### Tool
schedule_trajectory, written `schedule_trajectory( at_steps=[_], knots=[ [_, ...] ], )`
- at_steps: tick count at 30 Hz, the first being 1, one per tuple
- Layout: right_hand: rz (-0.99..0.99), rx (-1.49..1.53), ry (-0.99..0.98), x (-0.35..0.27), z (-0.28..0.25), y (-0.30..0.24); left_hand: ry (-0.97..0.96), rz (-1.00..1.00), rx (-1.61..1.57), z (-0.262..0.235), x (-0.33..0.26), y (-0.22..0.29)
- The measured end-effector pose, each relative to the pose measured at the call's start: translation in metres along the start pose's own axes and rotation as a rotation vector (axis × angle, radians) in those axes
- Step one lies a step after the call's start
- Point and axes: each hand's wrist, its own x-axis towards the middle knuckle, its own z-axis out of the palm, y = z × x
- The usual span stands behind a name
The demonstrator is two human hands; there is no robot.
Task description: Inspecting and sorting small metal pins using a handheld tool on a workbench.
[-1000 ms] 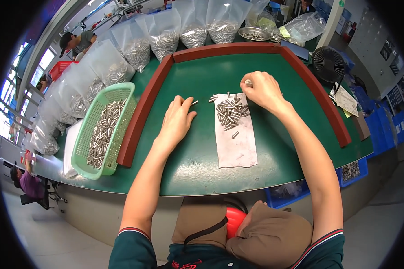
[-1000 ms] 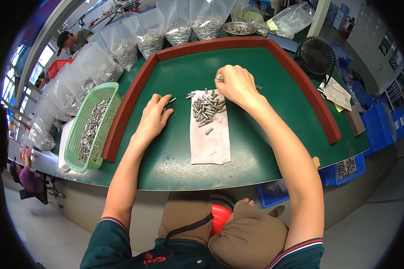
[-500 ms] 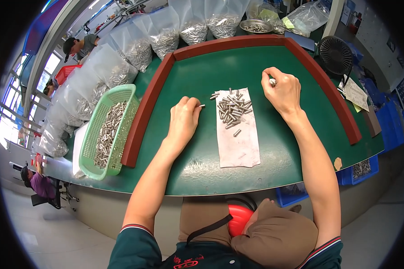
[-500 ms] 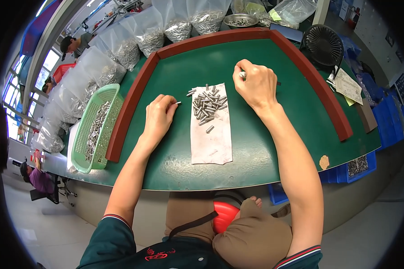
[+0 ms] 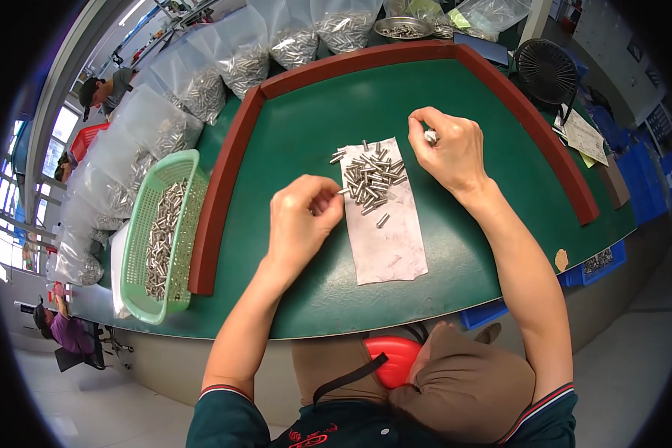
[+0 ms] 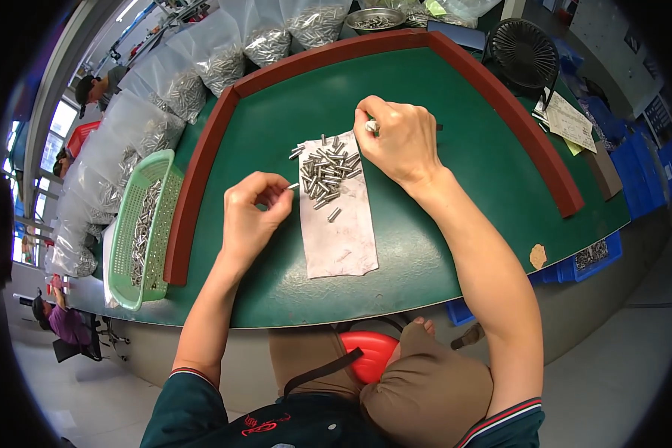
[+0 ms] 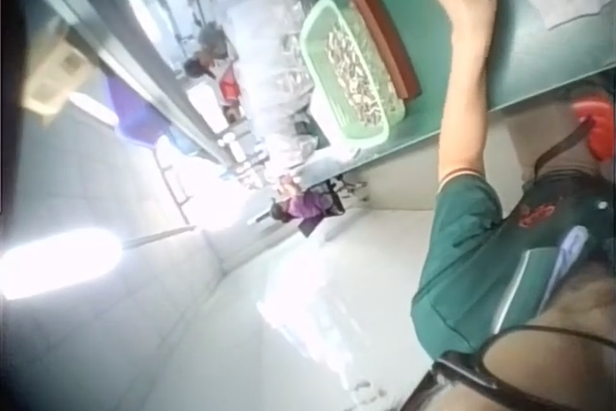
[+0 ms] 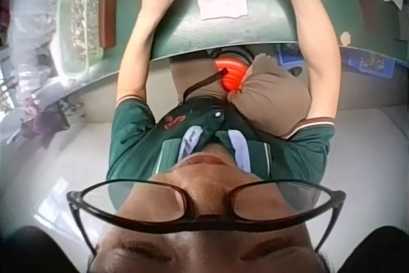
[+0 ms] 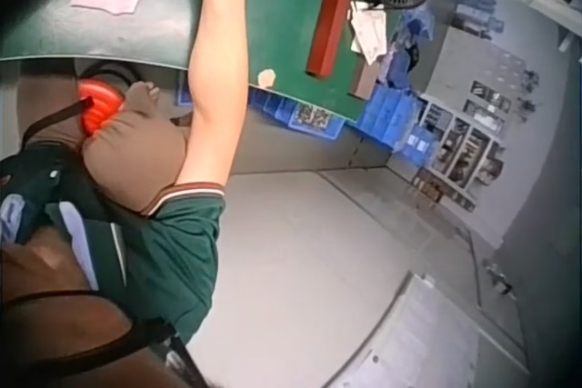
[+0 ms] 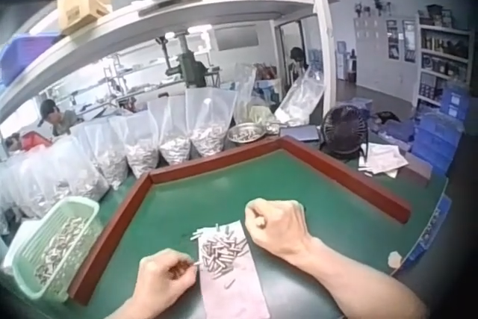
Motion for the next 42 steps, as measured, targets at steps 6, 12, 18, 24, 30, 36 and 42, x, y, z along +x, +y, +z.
schedule_trajectory(
  at_steps=[6, 12, 18, 24, 30, 36, 42],
  knots=[
    [-0.001, 0.018, 0.02, 0.001, 0.005, -0.001, -0.054, -0.029, 0.053, -0.025, 0.008, 0.001],
    [-0.001, 0.034, 0.042, -0.003, 0.008, 0.002, -0.224, -0.174, 0.1, -0.063, 0.005, -0.033],
    [0.089, 0.139, 0.057, 0.001, 0.006, -0.004, -0.261, -0.098, 0.257, -0.037, -0.002, -0.021],
    [0.166, 0.237, 0.11, 0.004, -0.001, -0.002, -0.237, -0.218, 0.026, -0.028, -0.002, -0.013],
    [0.246, 0.513, 0.143, 0.003, -0.013, -0.032, -0.341, -0.34, -0.362, -0.014, -0.013, -0.003],
    [0.584, 1.51, 0.068, -0.005, -0.03, -0.065, -0.391, -0.163, -0.22, -0.009, -0.019, 0.001],
    [0.859, 1.596, -0.045, -0.028, -0.021, -0.087, -0.366, 0.004, -0.028, -0.005, -0.018, 0.003]
  ],
)
